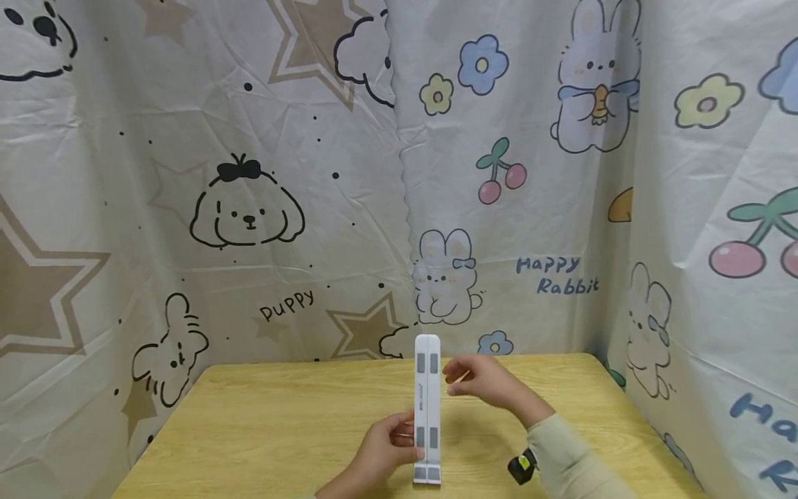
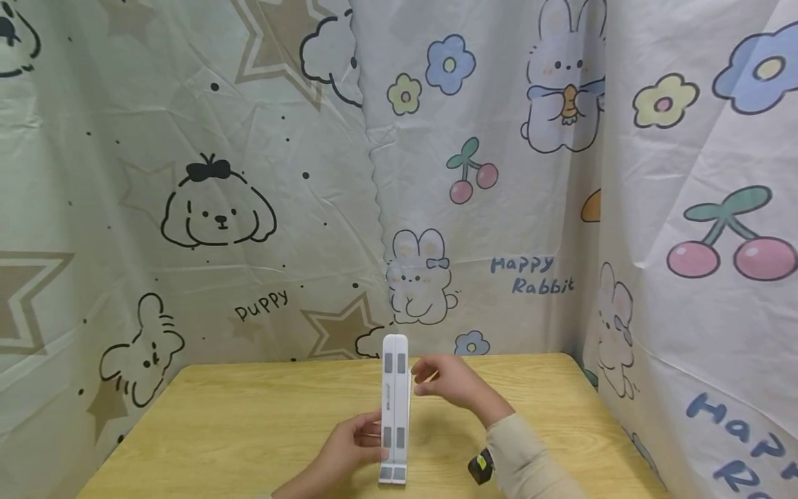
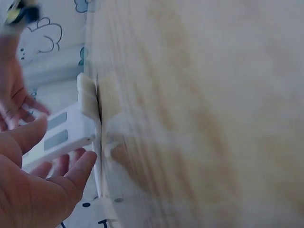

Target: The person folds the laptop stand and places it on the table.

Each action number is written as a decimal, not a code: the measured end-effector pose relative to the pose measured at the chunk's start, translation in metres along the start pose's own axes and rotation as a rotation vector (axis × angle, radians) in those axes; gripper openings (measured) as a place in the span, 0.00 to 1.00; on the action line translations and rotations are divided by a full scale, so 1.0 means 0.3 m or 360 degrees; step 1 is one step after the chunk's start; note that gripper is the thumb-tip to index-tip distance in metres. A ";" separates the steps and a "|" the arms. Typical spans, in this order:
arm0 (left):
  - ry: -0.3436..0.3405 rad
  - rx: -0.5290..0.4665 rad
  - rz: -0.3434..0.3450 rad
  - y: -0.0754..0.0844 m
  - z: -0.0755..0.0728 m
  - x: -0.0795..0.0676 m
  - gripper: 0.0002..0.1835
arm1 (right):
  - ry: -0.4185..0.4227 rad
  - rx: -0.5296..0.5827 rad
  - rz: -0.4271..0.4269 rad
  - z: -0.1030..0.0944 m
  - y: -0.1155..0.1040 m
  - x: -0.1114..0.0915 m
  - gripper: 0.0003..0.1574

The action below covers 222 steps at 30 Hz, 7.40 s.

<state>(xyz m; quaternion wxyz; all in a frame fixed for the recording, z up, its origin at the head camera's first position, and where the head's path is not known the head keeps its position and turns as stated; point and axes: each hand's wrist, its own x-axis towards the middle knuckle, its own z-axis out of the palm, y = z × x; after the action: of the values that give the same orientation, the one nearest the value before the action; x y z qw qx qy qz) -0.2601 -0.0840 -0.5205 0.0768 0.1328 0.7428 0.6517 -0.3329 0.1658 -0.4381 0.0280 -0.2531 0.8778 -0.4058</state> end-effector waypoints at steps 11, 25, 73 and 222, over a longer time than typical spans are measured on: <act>-0.0033 0.0290 -0.0042 -0.002 0.020 -0.032 0.38 | -0.0192 0.0264 -0.0146 -0.120 -0.070 0.124 0.32; -0.0148 0.0389 -0.0057 -0.012 0.029 -0.019 0.35 | -0.0144 0.0143 -0.0179 -0.110 -0.053 0.121 0.32; -0.0458 0.0659 0.0048 -0.002 -0.037 0.069 0.37 | -0.0195 -0.0257 -0.0213 -0.290 -0.057 -0.013 0.32; -0.0434 0.0847 0.0759 0.342 0.174 0.226 0.29 | -0.0512 0.0020 0.0131 -0.124 0.414 -0.399 0.31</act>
<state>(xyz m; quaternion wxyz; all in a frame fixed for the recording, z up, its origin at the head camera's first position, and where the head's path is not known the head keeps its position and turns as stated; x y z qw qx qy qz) -0.2996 -0.0027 -0.4223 -0.0161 0.4026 0.8172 0.4121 -0.2905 0.3152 -0.5221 0.1864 -0.2785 0.8691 -0.3639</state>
